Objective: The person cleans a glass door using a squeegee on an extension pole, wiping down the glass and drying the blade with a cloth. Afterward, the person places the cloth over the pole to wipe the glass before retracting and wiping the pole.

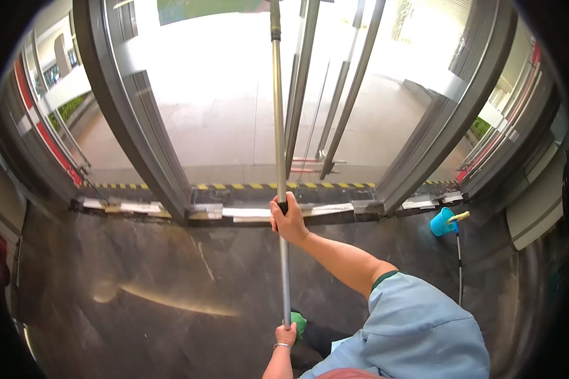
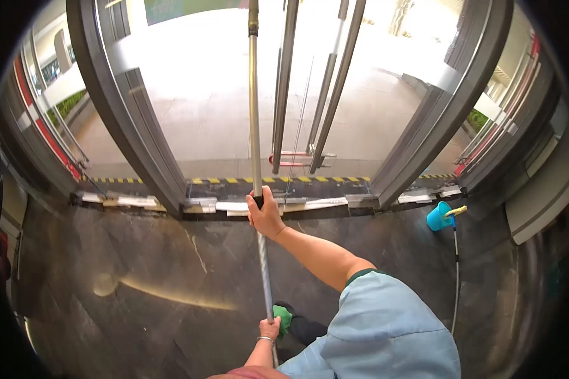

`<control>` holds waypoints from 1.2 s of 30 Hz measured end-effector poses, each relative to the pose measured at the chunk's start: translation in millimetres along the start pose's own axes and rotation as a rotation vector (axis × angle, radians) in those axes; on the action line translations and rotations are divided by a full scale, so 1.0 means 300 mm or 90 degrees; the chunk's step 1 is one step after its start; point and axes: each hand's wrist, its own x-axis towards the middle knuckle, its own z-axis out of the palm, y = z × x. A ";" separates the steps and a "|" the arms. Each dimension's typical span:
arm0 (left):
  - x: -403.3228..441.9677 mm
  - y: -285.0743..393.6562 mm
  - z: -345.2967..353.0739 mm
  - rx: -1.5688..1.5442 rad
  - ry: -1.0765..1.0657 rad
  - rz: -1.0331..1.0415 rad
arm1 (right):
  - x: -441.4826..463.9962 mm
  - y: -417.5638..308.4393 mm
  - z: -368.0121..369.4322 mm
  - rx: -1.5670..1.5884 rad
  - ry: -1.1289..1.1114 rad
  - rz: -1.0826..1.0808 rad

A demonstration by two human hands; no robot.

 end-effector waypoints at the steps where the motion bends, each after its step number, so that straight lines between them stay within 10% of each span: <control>1: -0.034 -0.056 0.007 0.015 -0.003 -0.019 | -0.047 0.052 -0.006 0.017 -0.004 0.029; 24: -0.642 -0.648 0.045 0.136 -0.100 -0.394 | -0.731 0.858 -0.120 0.082 0.066 0.431; 36: -0.756 -0.545 -0.131 0.154 -0.040 -0.332 | -0.684 0.653 0.030 0.131 0.043 0.492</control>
